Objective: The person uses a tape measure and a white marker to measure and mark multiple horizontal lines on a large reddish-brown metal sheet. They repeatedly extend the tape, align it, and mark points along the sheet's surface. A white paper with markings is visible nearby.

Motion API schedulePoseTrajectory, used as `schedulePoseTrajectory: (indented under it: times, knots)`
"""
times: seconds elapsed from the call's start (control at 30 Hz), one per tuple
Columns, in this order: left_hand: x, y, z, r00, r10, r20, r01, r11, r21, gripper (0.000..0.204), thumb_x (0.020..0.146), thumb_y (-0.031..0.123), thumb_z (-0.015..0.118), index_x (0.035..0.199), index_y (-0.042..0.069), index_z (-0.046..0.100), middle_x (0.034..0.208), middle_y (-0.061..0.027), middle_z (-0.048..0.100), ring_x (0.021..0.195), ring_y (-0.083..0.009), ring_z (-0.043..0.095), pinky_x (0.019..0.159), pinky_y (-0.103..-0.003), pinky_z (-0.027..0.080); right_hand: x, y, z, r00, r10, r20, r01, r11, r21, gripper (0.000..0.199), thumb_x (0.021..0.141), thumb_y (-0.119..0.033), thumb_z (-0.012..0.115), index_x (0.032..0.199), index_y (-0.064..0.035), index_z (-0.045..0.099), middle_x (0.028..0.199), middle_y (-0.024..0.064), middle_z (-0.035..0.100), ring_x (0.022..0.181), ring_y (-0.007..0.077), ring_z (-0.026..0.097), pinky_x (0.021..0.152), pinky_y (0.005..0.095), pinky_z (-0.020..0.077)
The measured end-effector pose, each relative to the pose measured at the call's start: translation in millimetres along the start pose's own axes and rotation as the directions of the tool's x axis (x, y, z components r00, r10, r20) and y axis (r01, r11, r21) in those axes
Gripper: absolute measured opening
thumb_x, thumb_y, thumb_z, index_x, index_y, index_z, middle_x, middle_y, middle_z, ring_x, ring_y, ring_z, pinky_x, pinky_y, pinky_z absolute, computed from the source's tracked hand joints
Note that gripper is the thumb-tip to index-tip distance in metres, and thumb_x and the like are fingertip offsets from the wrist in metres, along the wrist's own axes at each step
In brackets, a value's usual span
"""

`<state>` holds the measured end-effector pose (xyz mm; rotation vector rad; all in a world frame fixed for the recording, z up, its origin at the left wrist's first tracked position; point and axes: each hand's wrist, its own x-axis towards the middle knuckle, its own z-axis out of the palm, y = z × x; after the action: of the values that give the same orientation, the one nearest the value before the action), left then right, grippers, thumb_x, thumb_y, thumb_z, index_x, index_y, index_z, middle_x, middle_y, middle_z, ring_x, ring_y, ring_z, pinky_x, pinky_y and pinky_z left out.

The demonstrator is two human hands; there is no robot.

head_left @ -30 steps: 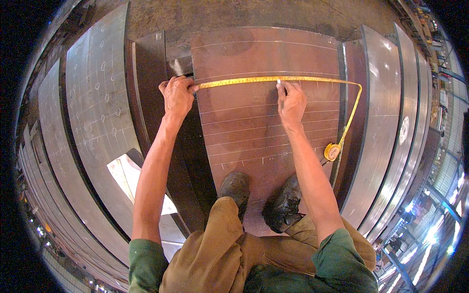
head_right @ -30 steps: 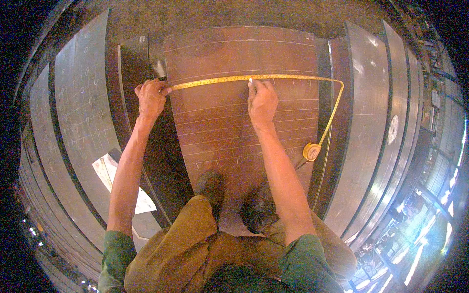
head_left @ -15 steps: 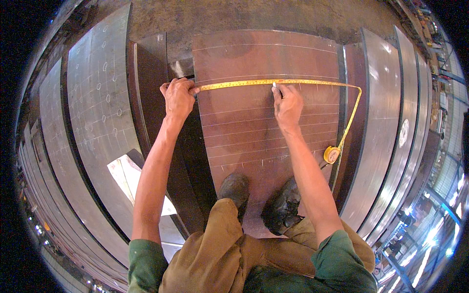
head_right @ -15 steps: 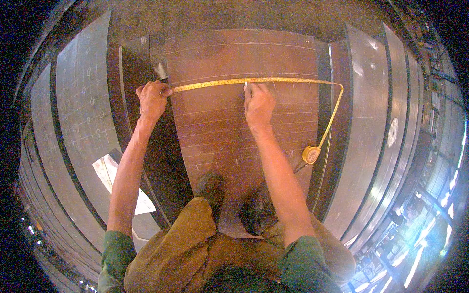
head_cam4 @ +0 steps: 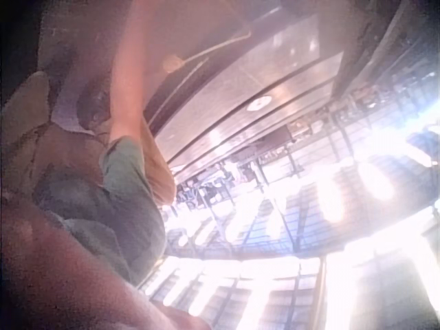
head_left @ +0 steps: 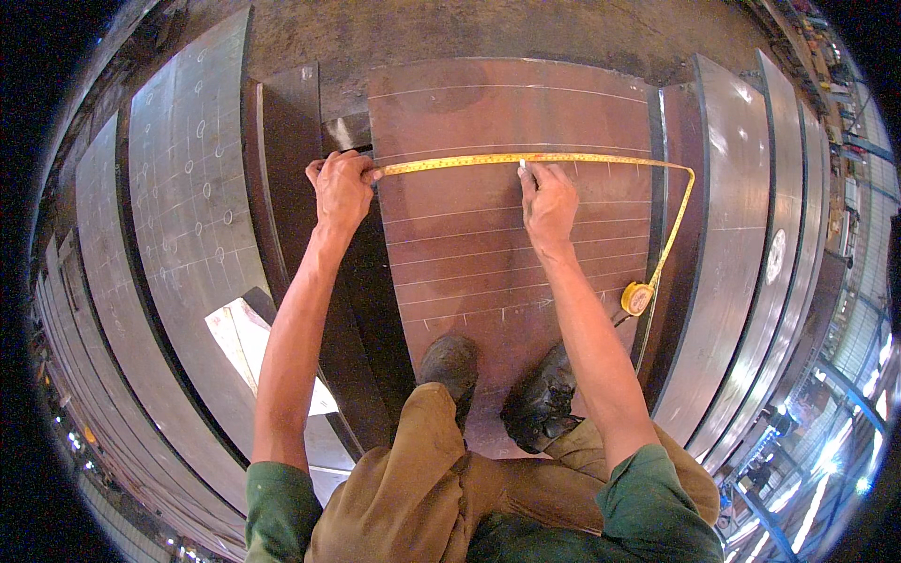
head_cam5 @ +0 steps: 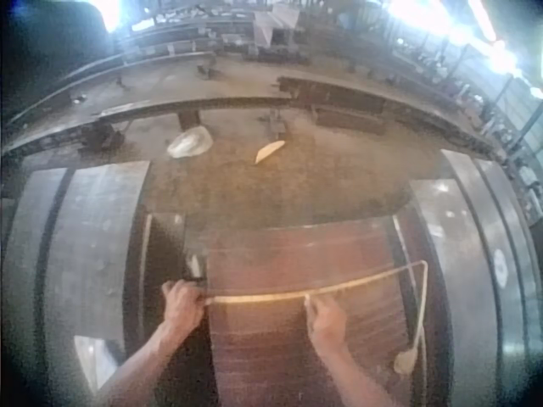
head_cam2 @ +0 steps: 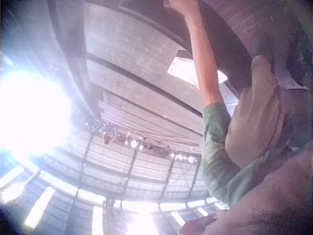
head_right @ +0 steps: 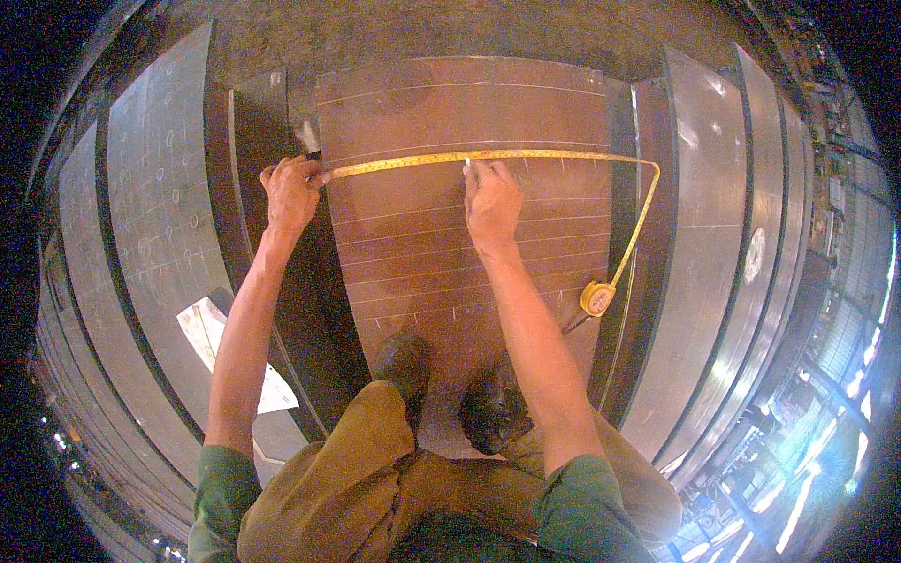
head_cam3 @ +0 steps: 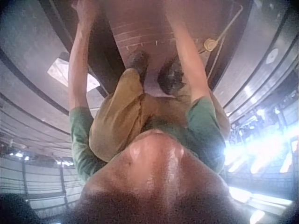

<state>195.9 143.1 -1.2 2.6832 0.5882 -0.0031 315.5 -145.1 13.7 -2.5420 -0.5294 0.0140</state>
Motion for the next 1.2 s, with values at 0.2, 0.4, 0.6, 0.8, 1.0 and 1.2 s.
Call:
schedulePoseTrajectory:
  times: [0.2,0.4,0.6,0.8,1.0,1.2]
  knots:
    - [1.3,3.3,-1.6,1.000,-0.009,0.024,0.009,1.000,-0.007,0.017,0.090,0.025,0.072,0.095,0.010,0.079,0.092,-0.0034,0.069,0.101,-0.0271,0.063,0.098,-0.055,0.036,-0.4,-0.9,0.6,1.000,-0.030,-0.003,0.030,0.999,0.033,0.017,0.095,-0.018,0.066,0.100,-0.0032,0.073,0.092,0.0199,0.066,0.083,0.0416,0.065,0.071,0.0491,0.0512]
    - [0.6,1.6,-1.2,0.999,-0.020,0.027,0.020,1.000,-0.013,0.017,0.091,0.025,0.072,0.094,0.010,0.078,0.091,-0.0038,0.069,0.101,-0.0276,0.062,0.098,-0.055,0.036,-0.1,-5.6,0.5,1.000,-0.004,0.024,0.003,0.999,0.041,0.017,0.095,-0.017,0.065,0.101,-0.0025,0.072,0.093,0.0202,0.066,0.084,0.0422,0.065,0.072,0.0492,0.0515]
    - [0.6,1.9,-0.3,1.000,0.005,0.002,-0.005,1.000,-0.001,0.017,0.091,0.025,0.072,0.095,0.011,0.079,0.091,-0.0034,0.070,0.100,-0.0276,0.063,0.098,-0.055,0.036,1.7,-6.4,3.2,0.995,-0.072,-0.064,0.075,0.996,0.050,0.017,0.095,-0.017,0.068,0.098,-0.0009,0.072,0.084,0.0184,0.065,0.077,0.0387,0.064,0.068,0.0460,0.0494]
    - [-0.4,1.4,-1.0,1.000,0.000,-0.003,0.000,1.000,0.011,0.015,0.090,0.024,0.072,0.094,0.011,0.079,0.092,-0.0029,0.071,0.100,-0.0272,0.063,0.098,-0.054,0.036,0.1,-2.8,4.6,0.998,-0.056,0.001,0.056,0.998,-0.024,0.017,0.095,-0.017,0.067,0.099,-0.0011,0.072,0.090,0.0191,0.067,0.081,0.0396,0.066,0.071,0.0466,0.0517]
    - [0.0,3.5,-0.8,1.000,-0.003,0.006,0.003,1.000,0.013,0.015,0.089,0.024,0.073,0.094,0.011,0.079,0.092,-0.0029,0.071,0.101,-0.0267,0.063,0.099,-0.054,0.036,0.4,-1.5,5.7,0.997,-0.076,-0.033,0.075,0.997,-0.013,0.017,0.095,-0.017,0.067,0.099,-0.0009,0.072,0.089,0.0188,0.067,0.081,0.0402,0.065,0.071,0.0473,0.0512]
    - [-0.4,3.5,0.1,1.000,0.001,-0.014,0.000,1.000,0.019,0.015,0.090,0.024,0.072,0.094,0.011,0.079,0.091,-0.0030,0.070,0.101,-0.0268,0.063,0.099,-0.054,0.036,1.2,-0.7,7.0,0.996,-0.085,-0.038,0.084,0.996,-0.021,0.016,0.096,-0.017,0.066,0.099,-0.0015,0.072,0.089,0.0186,0.067,0.081,0.0401,0.065,0.070,0.0474,0.0513]
